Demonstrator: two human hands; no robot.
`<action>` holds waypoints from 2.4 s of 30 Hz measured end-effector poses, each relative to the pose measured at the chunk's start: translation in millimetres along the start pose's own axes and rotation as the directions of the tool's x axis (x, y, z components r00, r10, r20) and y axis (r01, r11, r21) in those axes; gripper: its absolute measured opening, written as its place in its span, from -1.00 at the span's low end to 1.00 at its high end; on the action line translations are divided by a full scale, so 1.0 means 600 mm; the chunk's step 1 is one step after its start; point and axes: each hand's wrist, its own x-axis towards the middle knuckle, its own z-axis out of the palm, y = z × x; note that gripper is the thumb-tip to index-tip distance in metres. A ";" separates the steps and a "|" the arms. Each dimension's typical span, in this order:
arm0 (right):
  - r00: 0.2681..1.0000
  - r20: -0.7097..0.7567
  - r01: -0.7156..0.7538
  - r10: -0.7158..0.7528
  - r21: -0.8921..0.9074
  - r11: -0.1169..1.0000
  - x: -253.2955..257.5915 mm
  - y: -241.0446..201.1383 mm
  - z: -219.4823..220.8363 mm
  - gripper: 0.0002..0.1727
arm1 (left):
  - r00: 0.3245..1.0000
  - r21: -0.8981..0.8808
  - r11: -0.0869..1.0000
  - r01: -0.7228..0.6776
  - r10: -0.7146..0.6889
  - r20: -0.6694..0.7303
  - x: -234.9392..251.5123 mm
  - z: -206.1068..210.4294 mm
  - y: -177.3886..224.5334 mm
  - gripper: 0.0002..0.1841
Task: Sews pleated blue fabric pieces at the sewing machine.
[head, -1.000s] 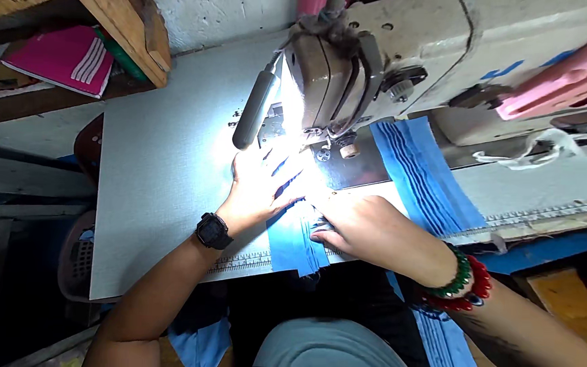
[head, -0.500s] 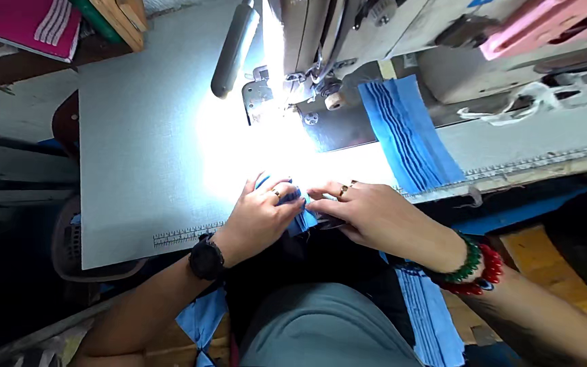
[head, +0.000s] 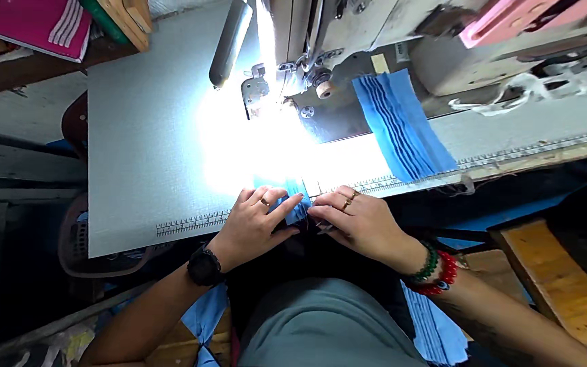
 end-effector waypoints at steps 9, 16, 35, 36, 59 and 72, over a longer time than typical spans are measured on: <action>0.998 0.069 -0.008 0.013 -0.066 0.998 0.008 -0.019 -0.007 -0.76 | 0.997 0.077 0.994 -0.074 0.074 0.001 0.002 -0.004 -0.006 -0.69; 0.994 0.099 -0.053 0.047 0.053 0.997 -0.006 -0.006 -0.020 -0.64 | 0.991 0.058 0.989 -0.134 0.133 0.027 0.017 -0.009 -0.012 -0.68; 0.989 0.126 -0.076 0.077 -0.011 0.997 -0.016 -0.012 -0.019 -0.55 | 0.978 0.048 0.977 -0.208 0.208 -0.007 0.013 0.000 -0.004 -0.77; 0.988 0.133 -0.082 0.082 -0.003 0.997 -0.016 -0.013 -0.021 -0.56 | 0.978 0.046 0.977 -0.209 0.210 -0.012 0.013 0.000 -0.003 -0.77; 0.997 -0.010 -0.073 0.073 -0.014 0.997 -0.021 -0.005 0.003 -0.73 | 0.986 0.008 0.986 -0.168 0.168 0.019 0.007 0.003 -0.009 -0.72; 0.989 0.141 -0.020 0.033 -0.088 0.996 -0.002 -0.010 -0.027 -0.69 | 0.983 0.008 0.983 -0.185 0.184 0.021 0.015 -0.004 -0.005 -0.74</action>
